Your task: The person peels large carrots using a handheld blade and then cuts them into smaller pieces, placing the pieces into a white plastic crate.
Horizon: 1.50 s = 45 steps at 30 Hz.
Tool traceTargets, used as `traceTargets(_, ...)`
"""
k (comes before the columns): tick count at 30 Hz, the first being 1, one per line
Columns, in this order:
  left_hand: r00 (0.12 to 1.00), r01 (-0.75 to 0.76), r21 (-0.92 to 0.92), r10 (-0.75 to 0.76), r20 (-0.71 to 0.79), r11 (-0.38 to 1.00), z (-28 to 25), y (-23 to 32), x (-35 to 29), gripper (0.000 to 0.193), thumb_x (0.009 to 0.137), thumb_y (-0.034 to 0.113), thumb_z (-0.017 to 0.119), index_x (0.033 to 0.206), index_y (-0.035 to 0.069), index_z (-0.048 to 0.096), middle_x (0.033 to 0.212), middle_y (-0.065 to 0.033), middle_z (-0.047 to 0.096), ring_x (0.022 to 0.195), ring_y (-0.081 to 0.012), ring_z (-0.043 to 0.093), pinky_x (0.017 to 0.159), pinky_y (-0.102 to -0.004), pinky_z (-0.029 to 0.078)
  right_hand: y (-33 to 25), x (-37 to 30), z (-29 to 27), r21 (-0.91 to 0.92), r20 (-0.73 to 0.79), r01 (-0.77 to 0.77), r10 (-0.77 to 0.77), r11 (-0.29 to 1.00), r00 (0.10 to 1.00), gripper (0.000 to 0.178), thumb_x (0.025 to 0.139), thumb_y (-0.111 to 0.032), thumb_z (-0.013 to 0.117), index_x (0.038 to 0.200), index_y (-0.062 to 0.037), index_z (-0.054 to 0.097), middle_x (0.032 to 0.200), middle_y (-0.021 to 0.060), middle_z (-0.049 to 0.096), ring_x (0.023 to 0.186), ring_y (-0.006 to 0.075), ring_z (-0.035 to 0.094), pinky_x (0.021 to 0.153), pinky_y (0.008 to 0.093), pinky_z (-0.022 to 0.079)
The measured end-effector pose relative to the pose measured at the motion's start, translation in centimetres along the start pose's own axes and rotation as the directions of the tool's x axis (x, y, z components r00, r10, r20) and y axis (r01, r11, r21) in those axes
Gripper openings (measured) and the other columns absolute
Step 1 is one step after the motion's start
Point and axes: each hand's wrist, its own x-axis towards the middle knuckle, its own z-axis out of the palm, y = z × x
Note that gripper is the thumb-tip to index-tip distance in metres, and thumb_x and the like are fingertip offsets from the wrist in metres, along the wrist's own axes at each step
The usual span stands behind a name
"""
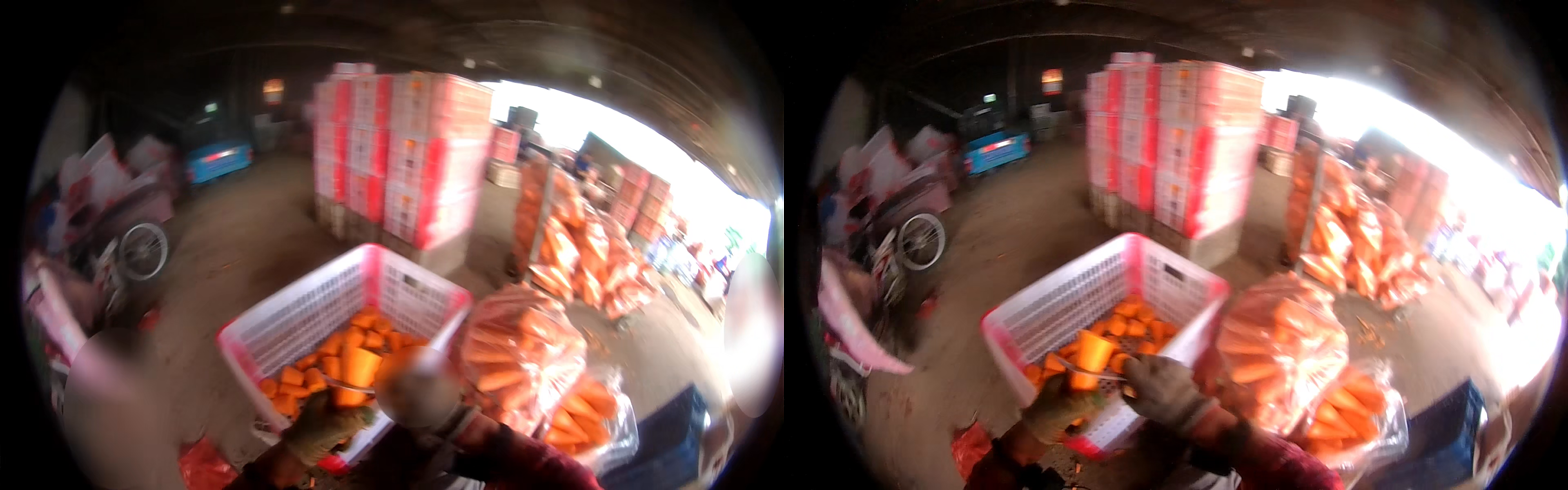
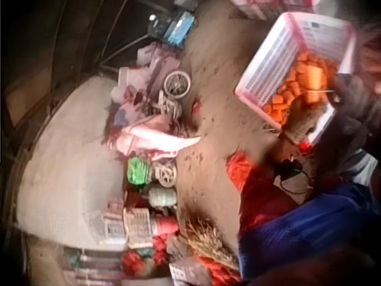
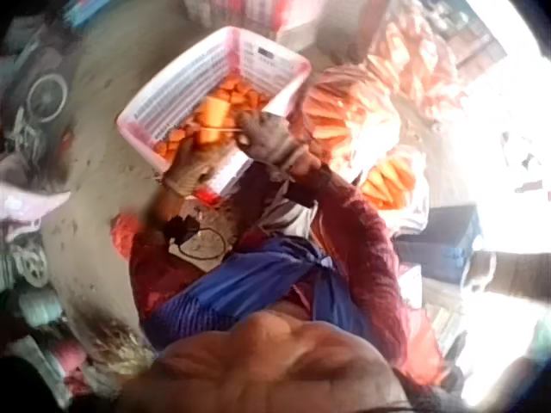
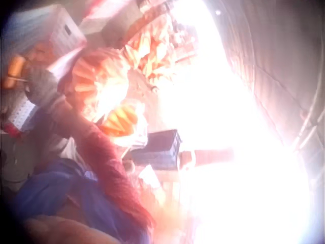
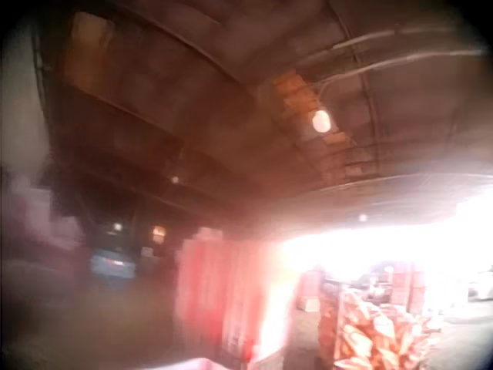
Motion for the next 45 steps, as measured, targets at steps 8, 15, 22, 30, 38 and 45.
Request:
traceTargets(8,0.943,-0.134,0.506,0.267,-0.2,0.852,-7.7,-2.4,1.4,0.022,0.079,0.015,0.06,0.095,-0.001,0.058,0.079,-0.0089,0.06,0.07,-0.0167,0.058,0.063,-0.0308,0.049,-0.1,1.7,4.1,-0.039,0.19,0.006,0.002,0.999,0.982,0.023,0.076,-0.02,0.057,0.094,-0.0075,0.061,0.09,0.0088,0.063,0.078,0.0256,0.063,0.06,0.0382,0.047)
traceTargets(15,0.774,-0.507,0.623,0.632,0.026,0.595,-9.8,-2.0,0.0,0.024,0.087,0.022,0.059,0.085,-0.001,0.059,0.066,-0.0043,0.047,0.062,-0.0142,0.049,0.061,-0.032,0.046,-0.3,3.3,8.0,-0.317,-0.074,0.136,-0.168,0.939,0.983,0.013,0.064,-0.018,0.062,0.073,-0.0098,0.069,0.069,0.0061,0.064,0.066,0.0239,0.064,0.05,0.0362,0.046)
traceTargets(22,0.644,-0.148,0.977,0.764,-0.023,0.155,-8.1,2.1,-0.4,0.021,0.084,0.014,0.059,0.095,-0.004,0.057,0.087,-0.0117,0.059,0.077,-0.019,0.053,0.066,-0.0311,0.044,-1.4,3.3,1.1,0.049,0.331,-0.182,0.156,0.982,0.931,0.023,0.064,-0.015,0.063,0.085,-0.0047,0.066,0.08,0.0124,0.065,0.079,0.0287,0.065,0.06,0.0394,0.051)
traceTargets(30,0.653,-0.489,0.815,0.75,0.105,0.311,8.6,-3.8,0.2,0.033,0.085,0.012,0.059,0.113,-0.003,0.053,0.099,-0.0136,0.061,0.087,-0.0232,0.058,0.078,-0.0322,0.048,-1.3,-11.1,-10.3,0.314,0.124,-0.514,0.502,0.798,0.856,0.027,0.07,-0.016,0.057,0.095,-0.0038,0.056,0.083,0.0164,0.063,0.081,0.0364,0.061,0.072,0.0441,0.048)
traceTargets(38,0.878,-0.467,0.631,0.238,0.415,0.619,17.1,-22.5,12.0,0.024,0.078,-0.004,0.06,0.102,-0.001,0.06,0.091,-0.0081,0.063,0.081,-0.0161,0.059,0.073,-0.0246,0.048,3.5,-26.2,-14.0,0.666,-0.037,-0.71,0.961,0.229,0.275,0.033,0.076,-0.021,0.069,0.103,-0.0043,0.059,0.084,0.0115,0.063,0.077,0.0216,0.061,0.07,0.0315,0.049)
traceTargets(45,0.725,-0.633,0.726,-0.123,0.677,0.269,23.2,-42.4,21.6,0.027,0.08,0.024,0.056,0.098,0.005,0.064,0.094,-0.0184,0.064,0.088,-0.0344,0.061,0.077,-0.0392,0.05,4.4,-39.1,-16.6,0.791,-0.158,-0.611,0.977,0.04,-0.142,0.026,0.077,-0.021,0.069,0.092,-0.0028,0.06,0.076,0.0039,0.059,0.071,0.0107,0.055,0.065,0.0263,0.047)
